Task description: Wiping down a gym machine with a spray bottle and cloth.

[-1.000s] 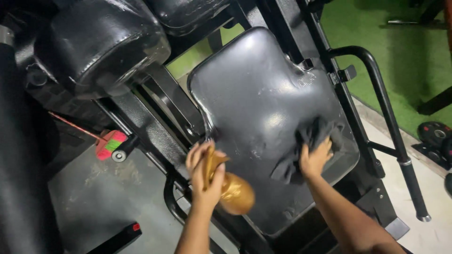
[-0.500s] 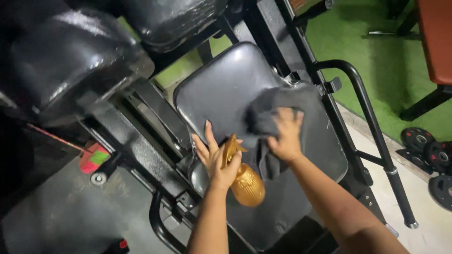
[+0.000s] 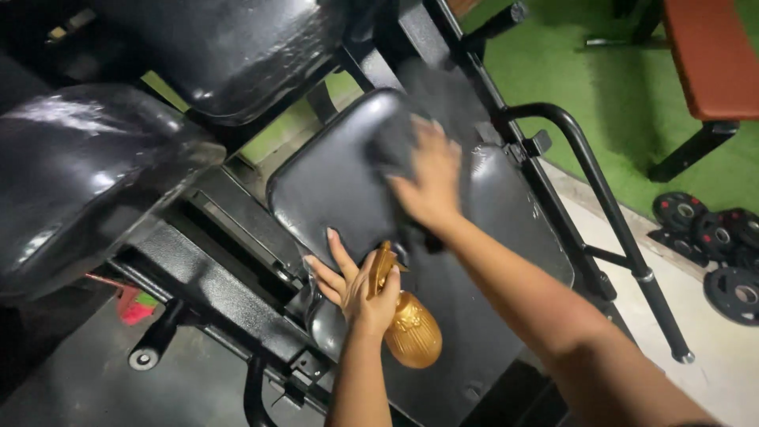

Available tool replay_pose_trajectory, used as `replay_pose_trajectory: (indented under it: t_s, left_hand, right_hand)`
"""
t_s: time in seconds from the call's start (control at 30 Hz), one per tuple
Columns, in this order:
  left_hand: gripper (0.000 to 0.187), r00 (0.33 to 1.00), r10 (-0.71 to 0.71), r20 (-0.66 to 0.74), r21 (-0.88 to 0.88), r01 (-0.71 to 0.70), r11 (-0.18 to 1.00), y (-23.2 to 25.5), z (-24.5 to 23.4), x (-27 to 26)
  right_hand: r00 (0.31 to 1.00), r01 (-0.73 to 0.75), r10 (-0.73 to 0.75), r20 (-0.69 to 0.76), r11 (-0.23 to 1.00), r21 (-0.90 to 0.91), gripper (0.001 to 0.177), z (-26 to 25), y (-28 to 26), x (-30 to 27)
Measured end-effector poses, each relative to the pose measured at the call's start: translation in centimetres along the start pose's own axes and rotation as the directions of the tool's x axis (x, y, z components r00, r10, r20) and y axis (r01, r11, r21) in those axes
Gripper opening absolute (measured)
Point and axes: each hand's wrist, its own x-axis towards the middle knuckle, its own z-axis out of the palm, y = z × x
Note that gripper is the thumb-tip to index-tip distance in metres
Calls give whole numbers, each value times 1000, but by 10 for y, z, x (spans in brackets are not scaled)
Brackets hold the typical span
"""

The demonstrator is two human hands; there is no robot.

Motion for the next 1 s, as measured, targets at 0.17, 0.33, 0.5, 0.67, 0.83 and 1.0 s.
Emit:
replay_pose_trajectory:
  t_s: [0.17, 0.33, 0.5, 0.67, 0.83, 1.0]
  left_hand:
    - [40, 1000, -8, -8, 72, 9, 997, -4, 8, 3]
    - [39, 1000, 1, 0, 39, -1, 999, -1, 5, 1]
    - [36, 999, -23, 25, 29, 22, 999, -2, 6, 1]
    - [37, 998, -47, 33, 24, 46, 999, 1, 6, 0]
    - [38, 997, -59, 49, 24, 58, 998, -1, 9, 1]
    - [34, 999, -14, 34, 72, 12, 997, -5, 10, -1]
  right_hand:
    - [966, 255, -257, -27, 965, -59, 63, 14, -29, 47]
    - [967, 254, -253, 36, 966, -38, 58, 9, 20, 22]
    - [983, 43, -53, -178, 997, -65, 72, -15, 125, -68]
    - [888, -382, 396, -235, 918, 105, 59, -44, 208, -186]
    - [678, -699, 690, -252, 712, 66, 44, -28, 286, -316]
    - [457, -724, 797, -396, 592, 355, 60, 12, 270, -379]
